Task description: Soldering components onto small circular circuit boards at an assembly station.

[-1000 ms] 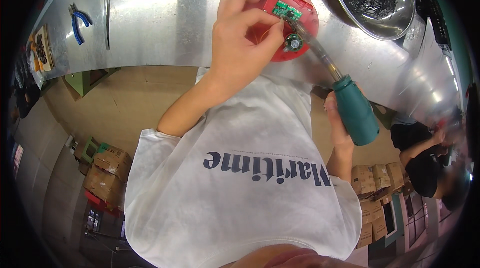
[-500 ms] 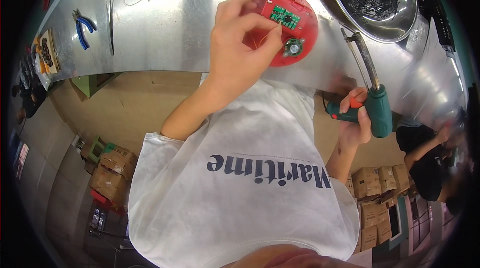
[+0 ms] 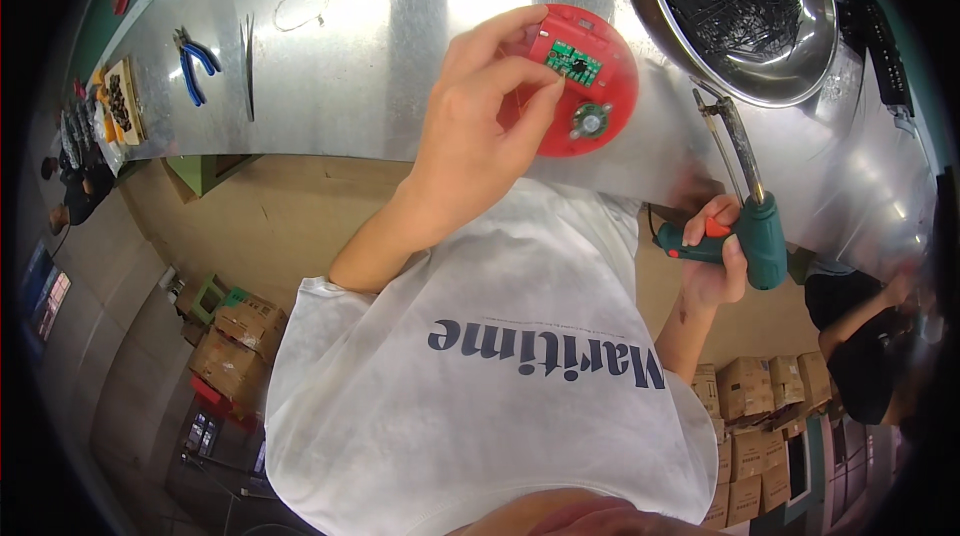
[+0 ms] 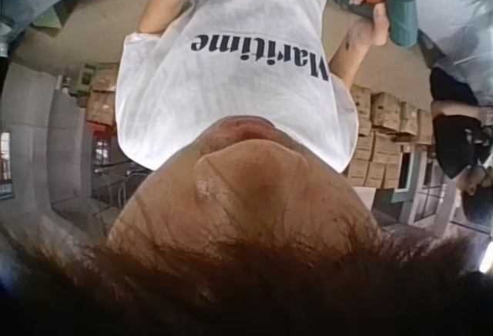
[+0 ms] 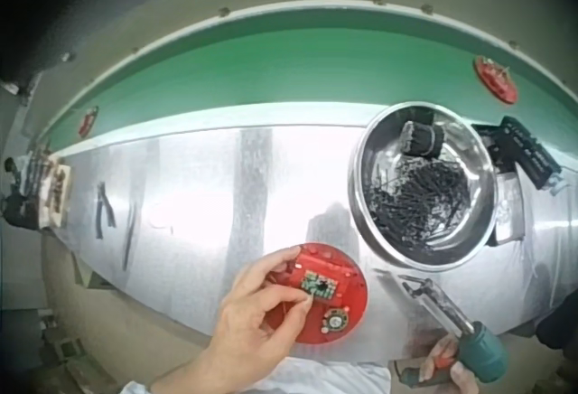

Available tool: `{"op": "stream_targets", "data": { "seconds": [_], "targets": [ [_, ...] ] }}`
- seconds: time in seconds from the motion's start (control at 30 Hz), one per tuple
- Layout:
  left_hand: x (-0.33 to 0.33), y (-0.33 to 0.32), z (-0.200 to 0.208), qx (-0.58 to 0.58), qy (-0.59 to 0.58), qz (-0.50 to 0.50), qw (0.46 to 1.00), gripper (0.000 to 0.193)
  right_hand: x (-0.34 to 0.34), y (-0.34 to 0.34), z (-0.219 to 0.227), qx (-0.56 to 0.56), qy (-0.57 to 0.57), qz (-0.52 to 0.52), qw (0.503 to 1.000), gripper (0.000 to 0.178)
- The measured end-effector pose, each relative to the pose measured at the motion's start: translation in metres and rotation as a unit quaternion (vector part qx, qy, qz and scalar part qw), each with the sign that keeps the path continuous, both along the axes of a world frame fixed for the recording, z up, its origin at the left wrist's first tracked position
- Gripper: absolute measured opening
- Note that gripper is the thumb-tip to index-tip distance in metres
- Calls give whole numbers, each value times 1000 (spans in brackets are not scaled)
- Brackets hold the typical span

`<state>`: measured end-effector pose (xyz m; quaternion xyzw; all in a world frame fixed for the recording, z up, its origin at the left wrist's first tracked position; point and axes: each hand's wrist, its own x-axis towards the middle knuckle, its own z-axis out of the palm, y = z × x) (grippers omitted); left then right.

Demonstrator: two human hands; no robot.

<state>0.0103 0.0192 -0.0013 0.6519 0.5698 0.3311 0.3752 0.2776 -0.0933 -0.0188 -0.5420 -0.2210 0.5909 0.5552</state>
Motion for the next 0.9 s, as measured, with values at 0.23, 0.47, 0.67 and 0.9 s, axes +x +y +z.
{"op": "stream_targets", "data": {
  "seconds": [0.23,0.47,0.67,0.9],
  "targets": [
    [-19,27,18,-141,-91,-52,984,36,1,-2,-9,66,32,-25,997,37],
    [-40,68,15,124,183,-318,922,48,-6,-1,-6,50,54,-23,997,30],
    [-76,136,15,69,171,-204,961,47,-1,-8,-11,75,91,-51,992,25],
    [-182,230,-19,142,151,168,964,47,-8,2,-5,42,57,-95,993,27]
  ]
}}
